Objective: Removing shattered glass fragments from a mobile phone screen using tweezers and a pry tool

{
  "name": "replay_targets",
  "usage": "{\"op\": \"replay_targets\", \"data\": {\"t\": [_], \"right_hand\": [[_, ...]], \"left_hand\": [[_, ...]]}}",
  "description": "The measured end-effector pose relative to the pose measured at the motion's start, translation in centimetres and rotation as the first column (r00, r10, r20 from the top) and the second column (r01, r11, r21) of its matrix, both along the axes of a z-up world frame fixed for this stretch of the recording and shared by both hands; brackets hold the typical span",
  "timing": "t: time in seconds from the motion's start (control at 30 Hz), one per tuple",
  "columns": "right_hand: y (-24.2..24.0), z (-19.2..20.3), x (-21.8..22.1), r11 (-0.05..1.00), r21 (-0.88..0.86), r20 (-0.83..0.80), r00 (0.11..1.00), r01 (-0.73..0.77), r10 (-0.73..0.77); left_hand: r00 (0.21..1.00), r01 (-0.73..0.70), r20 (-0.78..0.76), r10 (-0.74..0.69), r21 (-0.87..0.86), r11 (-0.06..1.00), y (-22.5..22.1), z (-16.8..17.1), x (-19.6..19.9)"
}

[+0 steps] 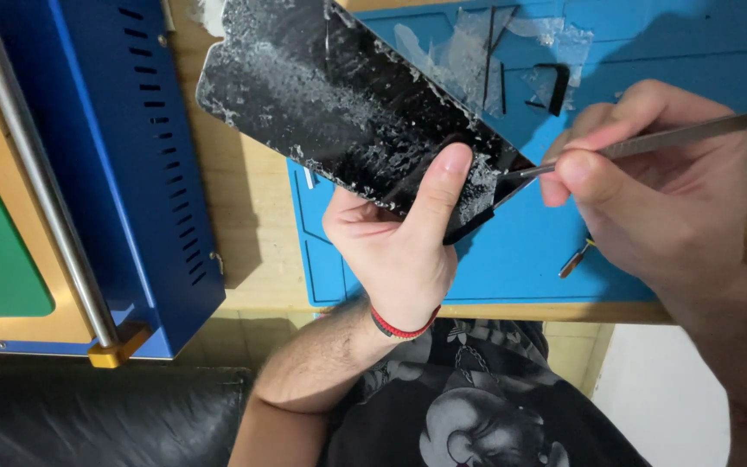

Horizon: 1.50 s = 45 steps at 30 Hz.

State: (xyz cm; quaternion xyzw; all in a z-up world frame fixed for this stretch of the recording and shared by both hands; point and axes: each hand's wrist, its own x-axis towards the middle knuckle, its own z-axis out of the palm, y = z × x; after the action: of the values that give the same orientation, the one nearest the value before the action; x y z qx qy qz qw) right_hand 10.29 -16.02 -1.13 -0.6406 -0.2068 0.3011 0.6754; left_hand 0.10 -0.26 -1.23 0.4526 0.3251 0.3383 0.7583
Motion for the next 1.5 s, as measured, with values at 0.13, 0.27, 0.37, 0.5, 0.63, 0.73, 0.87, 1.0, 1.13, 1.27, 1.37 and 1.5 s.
{"op": "replay_targets", "data": {"t": [0.13, 0.27, 0.37, 0.5, 0.63, 0.73, 0.87, 1.0, 1.13, 1.27, 1.37, 1.5], "right_hand": [[0.2, 0.0, -0.2, 1.0, 0.007, -0.008, 1.0, 0.011, -0.011], [0.7, 0.3, -0.6, 0.998, -0.057, 0.064, 0.998, 0.027, -0.024], [0.9, 0.0, -1.1, 0.997, -0.035, 0.055, 0.996, 0.069, -0.067], [1.0, -0.6, -1.9, 0.987, 0.058, 0.006, 0.989, 0.147, -0.148], [1.5, -0.8, -2.1, 0.984, 0.048, 0.037, 0.985, 0.169, -0.171], [1.5, -1.0, -2.1, 0.986, 0.087, 0.004, 0.99, 0.143, -0.144], [1.8, -1.3, -2.1, 0.99, 0.056, 0.009, 0.991, 0.131, -0.131], [1.8, -1.6, -1.6, 0.992, 0.113, 0.039, 0.997, 0.058, -0.063], [0.6, -0.8, -1.6, 0.998, 0.029, 0.108, 0.992, 0.057, -0.059], [0.4, -1.0, -2.1, 0.989, -0.042, 0.245, 0.961, 0.14, -0.125], [0.7, -0.9, -2.4, 0.976, -0.096, 0.274, 0.948, 0.194, -0.162], [0.3, -0.8, -2.8, 0.937, -0.159, 0.131, 0.948, 0.31, -0.291]], "left_hand": [[0.998, -0.021, 0.06, 0.022, -0.029, 0.999, -0.2, -0.1, 0.2], [0.991, -0.048, 0.121, 0.053, -0.046, 0.998, -0.2, -0.2, 0.4], [0.986, -0.044, 0.157, 0.052, -0.057, 0.997, -0.1, -0.2, 0.3], [0.979, -0.074, 0.178, 0.096, -0.129, 0.989, -0.6, -0.2, 0.5], [0.96, -0.005, 0.267, 0.087, -0.292, 0.957, -0.5, 0.1, 1.0], [0.977, -0.076, 0.174, 0.119, -0.235, 0.969, -0.3, 0.1, 1.0], [0.945, 0.017, 0.31, 0.107, -0.374, 0.927, -0.5, 0.4, 1.2], [0.939, 0.08, 0.342, 0.035, -0.315, 0.946, -0.1, 0.7, 0.7], [0.936, 0.064, 0.342, 0.083, -0.397, 0.916, 0.4, 0.9, 0.4], [0.924, 0.156, 0.382, -0.022, -0.325, 0.933, 0.5, -0.7, -0.1], [0.876, 0.23, 0.482, 0.021, -0.455, 0.86, 0.5, -1.0, -0.1], [0.861, 0.366, 0.486, -0.15, -0.387, 0.846, 3.0, 0.3, -0.8]]}}
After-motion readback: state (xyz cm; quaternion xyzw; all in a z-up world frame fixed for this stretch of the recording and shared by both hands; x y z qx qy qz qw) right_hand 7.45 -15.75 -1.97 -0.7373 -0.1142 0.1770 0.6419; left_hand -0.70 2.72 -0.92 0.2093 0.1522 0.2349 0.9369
